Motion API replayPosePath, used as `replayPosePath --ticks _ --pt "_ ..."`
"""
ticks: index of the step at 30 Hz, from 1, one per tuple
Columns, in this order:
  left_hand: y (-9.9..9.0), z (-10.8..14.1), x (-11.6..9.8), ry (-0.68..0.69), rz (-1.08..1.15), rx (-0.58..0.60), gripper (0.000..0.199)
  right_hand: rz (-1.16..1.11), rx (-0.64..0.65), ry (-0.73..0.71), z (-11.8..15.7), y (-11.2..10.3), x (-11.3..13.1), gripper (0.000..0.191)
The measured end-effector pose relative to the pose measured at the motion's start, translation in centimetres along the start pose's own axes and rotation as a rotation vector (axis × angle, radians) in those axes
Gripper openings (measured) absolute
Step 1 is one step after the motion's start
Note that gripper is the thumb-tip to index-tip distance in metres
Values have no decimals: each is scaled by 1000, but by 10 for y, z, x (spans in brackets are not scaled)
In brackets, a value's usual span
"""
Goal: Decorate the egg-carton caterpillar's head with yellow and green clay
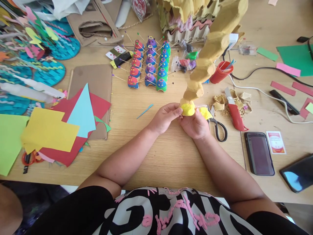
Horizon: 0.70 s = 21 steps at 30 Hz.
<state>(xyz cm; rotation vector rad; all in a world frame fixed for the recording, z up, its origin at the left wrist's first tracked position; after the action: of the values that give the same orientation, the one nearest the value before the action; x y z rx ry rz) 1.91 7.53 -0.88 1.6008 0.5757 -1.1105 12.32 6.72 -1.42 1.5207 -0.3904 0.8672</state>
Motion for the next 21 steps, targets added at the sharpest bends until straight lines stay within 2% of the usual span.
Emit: replayPosePath --ticks 9,14,21 --pt "1 2 -2 43 -99 101 47 5 -7 16 1 1 0 37" --pt "-1 1 -2 7 -65 64 52 50 0 30 1 3 2 37" --pt "-2 2 2 -5 -94 85 51 36 6 15 2 7 4 39"
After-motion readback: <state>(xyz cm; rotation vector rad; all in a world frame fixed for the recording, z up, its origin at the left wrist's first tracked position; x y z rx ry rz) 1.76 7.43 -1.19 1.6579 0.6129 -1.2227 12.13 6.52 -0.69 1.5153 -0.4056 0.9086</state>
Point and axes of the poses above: each hand's wrist, its own z-axis away from the middle knuckle, its own y-axis out of the palm, x = y × z, the point moved 8 cm from there along -z, towards the middle knuckle, and after that the axes turned 4 degrees about x, right-handed, at the moved point
